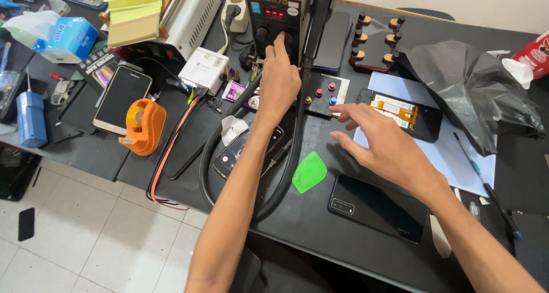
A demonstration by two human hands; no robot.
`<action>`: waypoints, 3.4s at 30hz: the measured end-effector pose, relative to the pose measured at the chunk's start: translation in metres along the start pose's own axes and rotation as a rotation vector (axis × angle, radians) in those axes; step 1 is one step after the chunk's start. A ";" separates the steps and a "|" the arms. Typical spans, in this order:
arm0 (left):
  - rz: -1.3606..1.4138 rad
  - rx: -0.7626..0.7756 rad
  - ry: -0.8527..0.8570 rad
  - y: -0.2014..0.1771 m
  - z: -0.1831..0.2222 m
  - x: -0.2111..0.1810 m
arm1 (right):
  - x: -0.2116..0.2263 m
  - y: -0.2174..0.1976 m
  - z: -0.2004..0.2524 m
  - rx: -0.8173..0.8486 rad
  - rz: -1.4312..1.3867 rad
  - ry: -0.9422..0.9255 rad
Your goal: The person uses a scraper and a heat gun to pry open the back cover of a smartphone on a workbench.
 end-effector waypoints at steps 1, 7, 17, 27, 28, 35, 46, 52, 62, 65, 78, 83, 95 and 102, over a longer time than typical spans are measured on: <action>0.014 -0.016 0.013 0.002 0.000 0.001 | -0.002 -0.001 -0.001 -0.004 0.003 -0.010; 0.087 0.006 -0.022 0.005 0.000 0.011 | -0.007 -0.003 -0.007 -0.004 -0.001 0.008; 0.127 0.010 -0.012 0.008 0.000 0.018 | -0.006 -0.010 -0.010 -0.006 0.039 0.007; 0.142 0.030 -0.057 0.009 -0.002 0.019 | -0.023 -0.021 0.016 -0.010 0.017 0.081; 0.145 0.030 -0.062 0.009 -0.001 0.020 | -0.025 -0.021 0.018 -0.018 0.003 0.087; 0.147 0.038 -0.094 0.013 -0.005 0.028 | -0.035 -0.023 0.030 -0.033 -0.020 0.109; 0.153 0.045 -0.107 0.017 -0.006 0.033 | -0.039 -0.022 0.038 -0.043 -0.001 0.089; 0.158 0.064 -0.138 0.016 -0.006 0.035 | -0.041 -0.023 0.040 -0.037 0.008 0.099; 0.153 -0.090 -0.133 0.001 -0.004 -0.012 | -0.039 -0.023 0.045 -0.017 0.016 0.111; 0.164 -0.011 -0.089 0.009 -0.005 -0.027 | -0.032 -0.025 0.046 -0.038 0.004 0.067; 0.416 0.031 -0.007 -0.009 0.010 -0.133 | 0.007 -0.060 0.073 -0.254 0.233 0.021; 0.250 0.349 -0.009 -0.032 0.096 -0.184 | 0.039 -0.077 0.090 -0.421 0.522 -0.189; -0.264 0.164 0.677 -0.138 0.174 -0.291 | 0.050 -0.084 0.126 -0.033 0.343 0.036; 0.385 0.129 0.180 -0.095 0.220 -0.233 | 0.047 -0.102 0.123 -0.045 0.002 0.159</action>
Point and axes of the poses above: each hand's wrist, its own z-axis away from the middle knuckle, its own y-axis out of the palm, x = y × z, the point moved 5 cm from there along -z, towards the middle knuckle, and after that the axes turned 4 degrees about -y, right-handed, at the moved point
